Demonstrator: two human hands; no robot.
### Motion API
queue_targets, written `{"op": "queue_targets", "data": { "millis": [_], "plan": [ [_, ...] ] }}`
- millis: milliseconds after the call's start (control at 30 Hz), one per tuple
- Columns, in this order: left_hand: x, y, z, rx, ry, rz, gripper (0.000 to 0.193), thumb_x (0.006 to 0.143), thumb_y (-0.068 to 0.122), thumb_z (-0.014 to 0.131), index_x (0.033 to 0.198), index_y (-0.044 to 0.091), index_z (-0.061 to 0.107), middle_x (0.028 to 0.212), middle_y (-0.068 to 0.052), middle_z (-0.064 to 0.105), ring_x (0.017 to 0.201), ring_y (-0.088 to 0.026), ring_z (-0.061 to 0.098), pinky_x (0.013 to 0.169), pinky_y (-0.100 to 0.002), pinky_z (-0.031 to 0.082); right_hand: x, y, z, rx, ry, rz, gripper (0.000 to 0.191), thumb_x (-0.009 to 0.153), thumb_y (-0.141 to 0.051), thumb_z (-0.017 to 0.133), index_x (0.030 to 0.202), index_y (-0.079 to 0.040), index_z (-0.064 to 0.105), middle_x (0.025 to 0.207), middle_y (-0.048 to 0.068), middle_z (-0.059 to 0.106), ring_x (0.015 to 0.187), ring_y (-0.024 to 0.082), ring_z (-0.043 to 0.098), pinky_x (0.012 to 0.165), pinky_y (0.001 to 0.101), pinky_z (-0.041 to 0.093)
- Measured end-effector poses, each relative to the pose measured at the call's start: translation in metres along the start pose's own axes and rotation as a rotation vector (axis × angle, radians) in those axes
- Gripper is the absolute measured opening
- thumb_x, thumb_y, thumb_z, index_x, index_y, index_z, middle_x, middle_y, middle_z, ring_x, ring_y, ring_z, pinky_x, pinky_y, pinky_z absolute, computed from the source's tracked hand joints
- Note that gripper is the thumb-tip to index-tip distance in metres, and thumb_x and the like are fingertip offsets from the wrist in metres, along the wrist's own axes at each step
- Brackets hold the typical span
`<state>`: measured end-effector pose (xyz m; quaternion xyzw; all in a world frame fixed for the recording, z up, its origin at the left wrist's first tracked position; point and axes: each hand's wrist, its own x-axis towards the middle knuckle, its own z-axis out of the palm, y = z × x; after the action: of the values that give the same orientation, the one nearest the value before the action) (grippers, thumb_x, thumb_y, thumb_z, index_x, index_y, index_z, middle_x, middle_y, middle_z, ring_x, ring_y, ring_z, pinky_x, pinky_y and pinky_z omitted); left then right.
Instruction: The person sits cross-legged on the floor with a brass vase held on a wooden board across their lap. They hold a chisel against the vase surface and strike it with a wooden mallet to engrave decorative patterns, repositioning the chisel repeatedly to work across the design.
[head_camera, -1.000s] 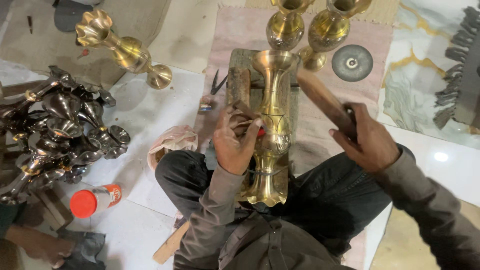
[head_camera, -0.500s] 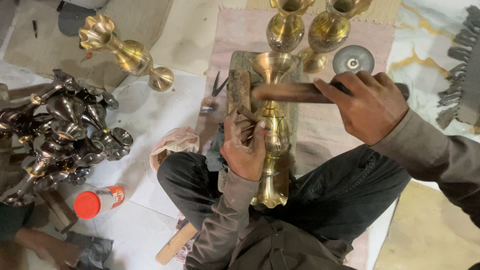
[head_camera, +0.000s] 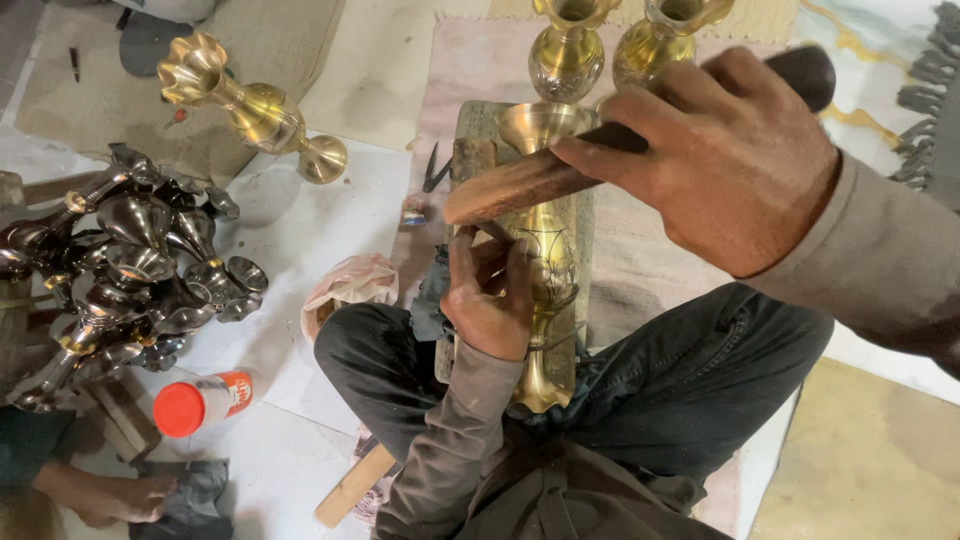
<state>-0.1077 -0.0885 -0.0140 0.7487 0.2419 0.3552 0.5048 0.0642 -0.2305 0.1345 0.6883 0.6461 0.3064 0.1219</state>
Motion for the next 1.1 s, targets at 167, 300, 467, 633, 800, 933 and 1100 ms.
{"op": "queue_targets", "data": {
  "millis": [167, 300, 467, 633, 800, 933, 1100],
  "plan": [
    [0.003, 0.001, 0.001, -0.017, 0.002, -0.005, 0.052, 0.095, 0.003, 0.073, 0.140, -0.004, 0.049, 0.097, -0.012, 0.078, 0.084, -0.014, 0.078, 0.071, -0.027, 0.065, 0.015, -0.004, -0.004, 0.052, -0.064, 0.055, 0.067, 0.084, -0.016, 0.076, 0.149, -0.030, 0.063, 0.114, 0.000, 0.062, 0.101, 0.021, 0.061, 0.082, 0.0394, 0.050],
    [0.005, 0.002, 0.000, -0.009, -0.002, -0.041, 0.056, 0.092, 0.001, 0.073, 0.142, -0.004, 0.049, 0.093, -0.013, 0.078, 0.080, -0.015, 0.077, 0.070, -0.028, 0.063, 0.017, -0.001, -0.006, 0.049, 0.008, 0.067, 0.073, 0.075, -0.017, 0.077, 0.146, -0.029, 0.066, 0.116, -0.001, 0.064, 0.098, 0.019, 0.061, 0.081, 0.0379, 0.049],
    [0.006, 0.003, 0.000, -0.041, -0.010, -0.071, 0.052, 0.093, 0.001, 0.074, 0.140, -0.004, 0.051, 0.094, -0.015, 0.079, 0.082, -0.016, 0.077, 0.070, -0.029, 0.064, 0.023, -0.001, -0.012, -0.091, 0.024, 0.003, 0.063, 0.080, -0.024, 0.078, 0.142, -0.032, 0.066, 0.112, -0.005, 0.063, 0.099, 0.017, 0.060, 0.089, 0.0379, 0.051],
    [0.006, 0.004, 0.000, -0.008, -0.028, -0.027, 0.051, 0.094, 0.002, 0.073, 0.139, -0.003, 0.051, 0.097, -0.014, 0.078, 0.084, -0.016, 0.079, 0.073, -0.029, 0.065, 0.026, 0.000, -0.014, -0.014, 0.016, 0.055, 0.064, 0.081, -0.019, 0.078, 0.143, -0.030, 0.066, 0.117, -0.001, 0.063, 0.105, 0.019, 0.059, 0.088, 0.0393, 0.049],
    [0.007, 0.008, 0.000, -0.007, -0.042, -0.065, 0.049, 0.093, 0.002, 0.071, 0.138, -0.003, 0.054, 0.089, -0.014, 0.078, 0.077, -0.017, 0.078, 0.068, -0.029, 0.064, 0.022, -0.002, -0.011, 0.096, -0.008, 0.136, 0.067, 0.082, -0.014, 0.074, 0.148, -0.024, 0.065, 0.124, 0.004, 0.062, 0.106, 0.023, 0.059, 0.083, 0.0421, 0.047],
    [0.009, 0.012, 0.000, 0.012, -0.067, 0.004, 0.047, 0.094, 0.000, 0.070, 0.138, -0.003, 0.055, 0.093, -0.014, 0.078, 0.079, -0.017, 0.079, 0.070, -0.029, 0.065, 0.010, 0.000, -0.009, -0.076, -0.009, 0.067, 0.048, 0.100, -0.023, 0.068, 0.147, -0.029, 0.064, 0.118, 0.000, 0.062, 0.103, 0.020, 0.058, 0.089, 0.0415, 0.049],
    [0.012, 0.015, -0.003, 0.024, -0.104, -0.007, 0.049, 0.092, -0.001, 0.071, 0.139, -0.003, 0.055, 0.096, -0.015, 0.079, 0.080, -0.017, 0.080, 0.069, -0.030, 0.065, -0.005, 0.001, -0.005, -0.024, -0.079, 0.087, 0.048, 0.095, -0.020, 0.069, 0.142, -0.029, 0.063, 0.128, 0.002, 0.065, 0.104, 0.021, 0.060, 0.088, 0.0422, 0.049]
  ]
}}
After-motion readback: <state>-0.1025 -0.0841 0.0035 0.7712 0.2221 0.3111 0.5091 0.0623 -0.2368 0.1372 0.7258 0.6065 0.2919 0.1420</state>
